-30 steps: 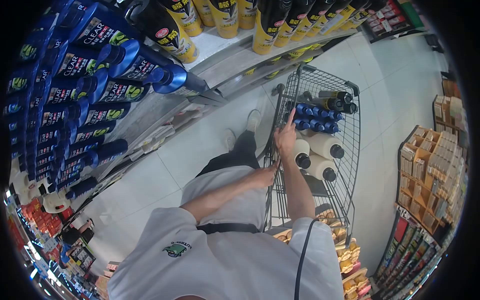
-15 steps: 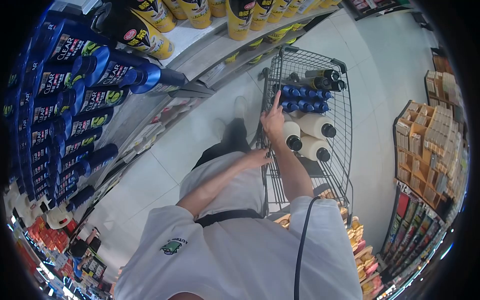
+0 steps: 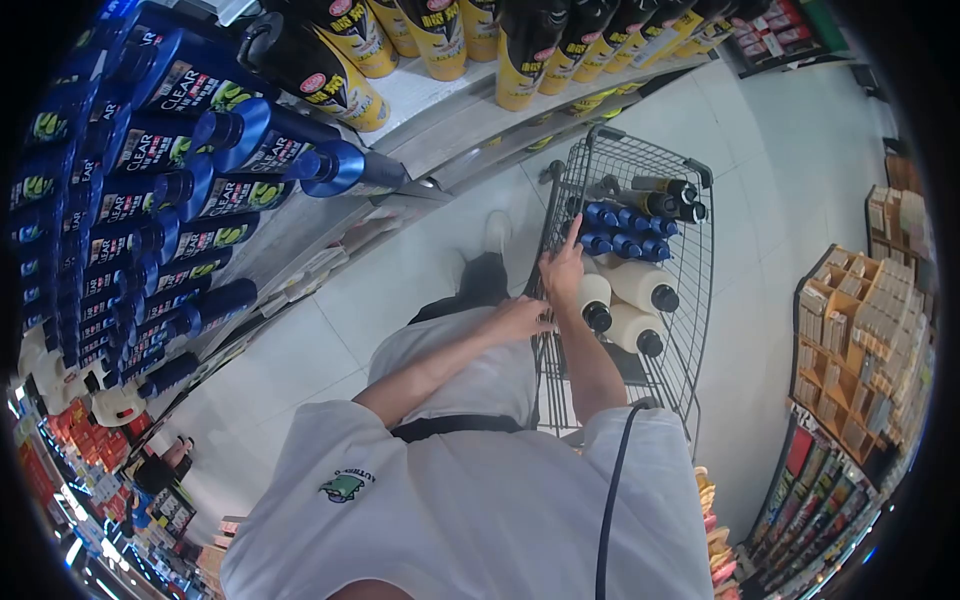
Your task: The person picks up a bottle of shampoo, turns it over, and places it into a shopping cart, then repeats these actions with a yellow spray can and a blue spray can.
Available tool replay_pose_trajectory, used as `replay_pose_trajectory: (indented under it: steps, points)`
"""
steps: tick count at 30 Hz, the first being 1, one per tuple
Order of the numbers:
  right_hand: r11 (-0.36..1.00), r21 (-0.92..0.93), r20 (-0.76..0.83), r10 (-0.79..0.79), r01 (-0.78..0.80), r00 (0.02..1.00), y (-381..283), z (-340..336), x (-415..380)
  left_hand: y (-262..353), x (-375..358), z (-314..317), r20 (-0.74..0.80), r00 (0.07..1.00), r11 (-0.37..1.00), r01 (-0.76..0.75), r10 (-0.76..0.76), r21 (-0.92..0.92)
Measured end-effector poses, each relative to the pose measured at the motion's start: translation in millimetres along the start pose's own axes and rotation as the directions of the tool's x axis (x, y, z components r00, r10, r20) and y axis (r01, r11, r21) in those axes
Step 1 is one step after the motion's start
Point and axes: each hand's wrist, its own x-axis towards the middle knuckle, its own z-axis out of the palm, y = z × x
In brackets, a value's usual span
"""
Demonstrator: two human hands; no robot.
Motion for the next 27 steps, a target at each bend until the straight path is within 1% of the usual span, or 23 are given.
replay_pose_trajectory:
  steps: [2,3,5,6,7,9,10,13,14,16,17,18,19,20,21,22,25,27]
  points:
    - [1.0,-0.025,0.016,0.002,-0.001,1.0,6.4,4.0,4.6,18.6,-5.4,-40.2,-0.072,0.997,1.0,-0.021,0.023,0.018]
    - [0.999,-0.039,0.024,0.003,-0.002,1.0,9.2,6.5,4.4,26.5,-8.9,-61.6,-0.156,0.987,0.996,-0.049,0.038,-0.069]
    - [1.0,0.007,0.028,-0.021,0.02,0.999,10.4,3.4,2.8,44.8,-10.8,-117.3,-0.341,0.939,0.964,-0.137,0.053,-0.228]
    - [1.0,0.023,0.021,0.004,-0.004,1.0,5.6,2.3,2.6,56.3,-14.7,-140.6,-0.363,0.932,0.961,-0.114,0.015,-0.251]
    - [0.999,0.041,0.035,0.019,-0.02,0.999,3.8,0.6,2.9,61.6,-13.4,-156.6,-0.41,0.912,0.953,-0.13,0.007,-0.274]
    - [0.998,0.058,0.002,-0.009,0.009,1.0,2.1,0.2,2.6,67.2,-9.5,-180.5,-0.496,0.868,0.934,-0.164,-0.016,-0.318]
    - [0.998,0.059,0.014,-0.014,0.013,1.0,1.6,-1.8,3.4,67.8,-7.5,-192.8,-0.553,0.833,0.948,-0.199,0.03,-0.249]
    - [0.997,0.077,0.042,-0.011,0.008,0.999,4.3,-4.7,9.1,81.0,-7.3,-222.7,-0.615,0.788,0.906,-0.243,-0.023,-0.345]
    - [0.996,0.092,0.05,-0.004,-0.001,0.999,5.9,-4.4,12.5,77.0,-1.8,-227.4,-0.573,0.817,0.89,-0.207,-0.072,-0.407]
    - [0.996,0.082,0.047,0.017,-0.021,0.999,11.8,-2.2,19.1,91.9,-4.1,-243.1,-0.593,0.8,0.852,-0.245,-0.091,-0.462]
    - [0.993,0.114,0.05,0.026,-0.032,0.998,15.0,-1.3,22.8,99.9,-5.0,-253.3,-0.604,0.791,0.834,-0.266,-0.098,-0.483]
    - [0.988,0.148,0.055,0.035,-0.043,0.998,17.4,-0.2,24.5,105.3,-6.0,-258.6,-0.663,0.746,0.804,-0.358,-0.059,-0.474]
    - [0.982,0.182,0.063,0.049,-0.059,0.997,19.8,2.0,23.7,109.4,-7.2,-266.6,-0.699,0.714,0.804,-0.396,-0.034,-0.444]
    - [0.987,0.158,0.004,0.017,-0.017,1.0,21.4,5.5,22.5,114.2,-9.6,-275.2,-0.73,0.683,0.802,-0.431,-0.009,-0.414]
    - [0.987,0.152,0.017,0.043,-0.045,0.999,22.0,5.9,21.7,122.0,-12.6,-284.0,-0.76,0.65,0.797,-0.469,0.017,-0.382]
    - [0.987,0.145,0.027,0.065,-0.069,0.998,21.9,5.3,23.6,135.3,-17.1,-294.1,-0.802,0.595,0.793,-0.515,0.058,-0.325]
    - [0.987,0.12,0.036,0.102,-0.105,0.994,20.0,2.0,28.1,159.5,-31.9,-314.2,-0.821,0.559,0.811,-0.532,0.119,-0.244]
    - [0.988,0.099,0.041,0.113,-0.116,0.993,20.0,3.0,25.6,174.9,-40.1,-321.9,-0.815,0.56,0.801,-0.55,0.145,-0.236]
